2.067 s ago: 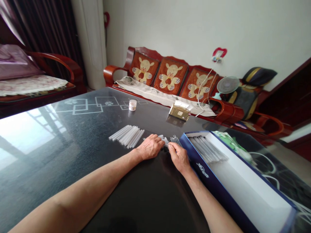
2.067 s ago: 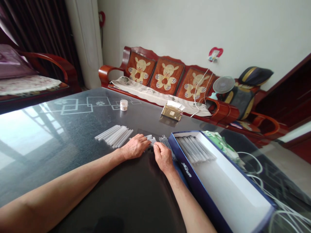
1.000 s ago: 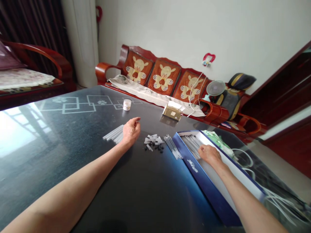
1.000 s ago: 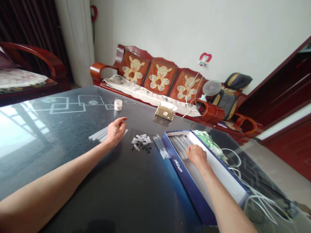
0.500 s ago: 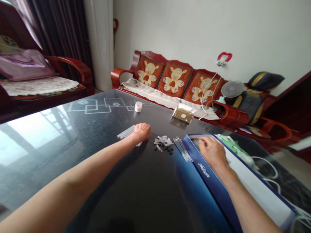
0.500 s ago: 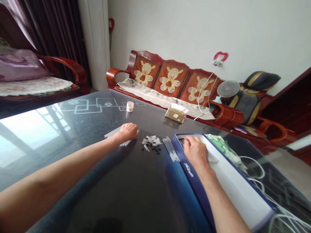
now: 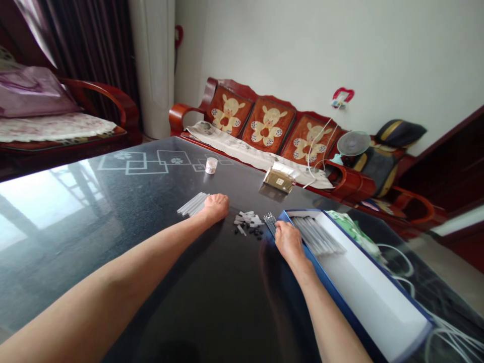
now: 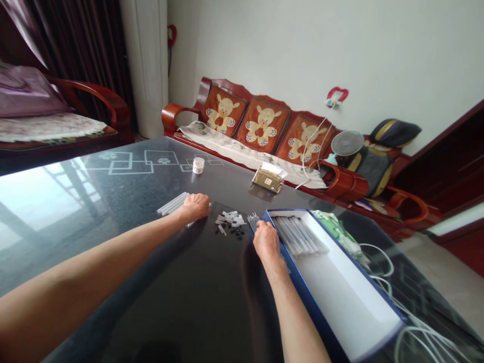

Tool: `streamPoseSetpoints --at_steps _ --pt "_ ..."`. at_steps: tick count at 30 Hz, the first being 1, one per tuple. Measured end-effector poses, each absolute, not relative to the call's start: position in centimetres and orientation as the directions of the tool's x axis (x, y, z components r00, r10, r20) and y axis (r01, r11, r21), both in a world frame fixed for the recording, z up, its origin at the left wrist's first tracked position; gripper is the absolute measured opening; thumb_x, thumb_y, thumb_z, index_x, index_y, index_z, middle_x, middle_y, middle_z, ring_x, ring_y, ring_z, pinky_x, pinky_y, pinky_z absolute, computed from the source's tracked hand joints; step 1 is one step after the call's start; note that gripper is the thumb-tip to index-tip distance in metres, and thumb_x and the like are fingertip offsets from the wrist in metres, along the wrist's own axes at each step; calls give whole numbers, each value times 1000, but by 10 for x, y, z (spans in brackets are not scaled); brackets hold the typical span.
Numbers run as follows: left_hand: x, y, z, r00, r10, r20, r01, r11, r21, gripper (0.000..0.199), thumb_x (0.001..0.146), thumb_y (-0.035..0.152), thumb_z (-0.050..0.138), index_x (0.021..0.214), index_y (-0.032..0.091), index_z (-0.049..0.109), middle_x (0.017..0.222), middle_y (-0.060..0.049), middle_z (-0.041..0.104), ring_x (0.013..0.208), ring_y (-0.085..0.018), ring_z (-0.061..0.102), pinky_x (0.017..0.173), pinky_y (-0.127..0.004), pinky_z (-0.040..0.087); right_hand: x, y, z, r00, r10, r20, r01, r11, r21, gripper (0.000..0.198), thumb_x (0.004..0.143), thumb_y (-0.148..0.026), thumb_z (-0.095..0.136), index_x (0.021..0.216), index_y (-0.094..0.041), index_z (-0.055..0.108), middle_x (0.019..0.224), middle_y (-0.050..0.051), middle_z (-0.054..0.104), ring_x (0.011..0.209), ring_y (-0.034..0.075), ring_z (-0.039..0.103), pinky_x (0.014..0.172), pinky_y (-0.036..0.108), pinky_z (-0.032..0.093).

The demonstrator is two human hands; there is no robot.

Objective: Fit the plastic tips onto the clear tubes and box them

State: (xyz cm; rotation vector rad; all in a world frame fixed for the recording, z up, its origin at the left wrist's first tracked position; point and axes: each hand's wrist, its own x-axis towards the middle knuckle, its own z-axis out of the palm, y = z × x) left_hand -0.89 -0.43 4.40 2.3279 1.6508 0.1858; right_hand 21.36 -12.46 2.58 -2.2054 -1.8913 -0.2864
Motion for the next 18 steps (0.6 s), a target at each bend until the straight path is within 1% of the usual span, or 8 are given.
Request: streamPoseSetpoints --at_steps 2,5,8,10,12,15,18 --pt "-8 -4 45 321 946 -47 913 -296 282 26 79 22 59 100 11 71 100 -21 70 101 -29 66 88 -36 51 211 -120 27 160 964 212 986 -166 13 25 87 -12 46 99 -11 68 93 13 68 88 20 65 81 27 46" --pt "-5 -3 48 323 946 -21 916 -307 256 26 80 24 58 100 12 71 98 -19 70 100 -27 66 88 -34 51 200 -112 29 206 971 119 975 -214 64 24 90 -21 48 98 -14 69 100 14 67 91 21 66 79 27 47" --pt "2 -4 49 382 924 19 893 -374 249 25 82 23 55 98 11 70 96 -17 70 98 -26 66 87 -32 51 194 -101 32 304 952 40 950 -306 57 27 90 -26 50 100 -14 71 108 17 66 97 25 66 81 30 48" --pt "9 -5 47 444 894 54 861 -443 251 26 82 21 53 99 12 69 95 -15 71 98 -25 66 87 -31 51 193 -92 34 357 934 3 933 -357 47 27 88 -24 52 100 -12 72 106 19 68 98 26 67 81 31 49" --pt "16 -8 44 510 855 95 817 -516 257 29 81 17 51 105 15 67 98 -11 71 98 -22 66 88 -29 50 193 -82 35 394 919 -13 918 -393 48 25 85 -22 56 97 -9 73 99 21 70 95 27 68 81 31 50" --pt "25 -14 37 581 797 163 753 -603 264 38 82 13 48 117 21 62 110 -7 67 102 -18 64 89 -24 49 191 -71 33 427 904 -13 903 -426 51 20 79 -18 63 93 -9 75 90 22 72 92 25 69 80 30 51" --pt "29 -18 31 603 764 230 717 -646 262 42 84 13 45 123 23 57 117 -7 64 102 -17 64 86 -23 50 189 -68 30 422 907 11 905 -422 46 18 75 -14 66 90 -10 75 88 22 73 91 26 70 77 31 53"
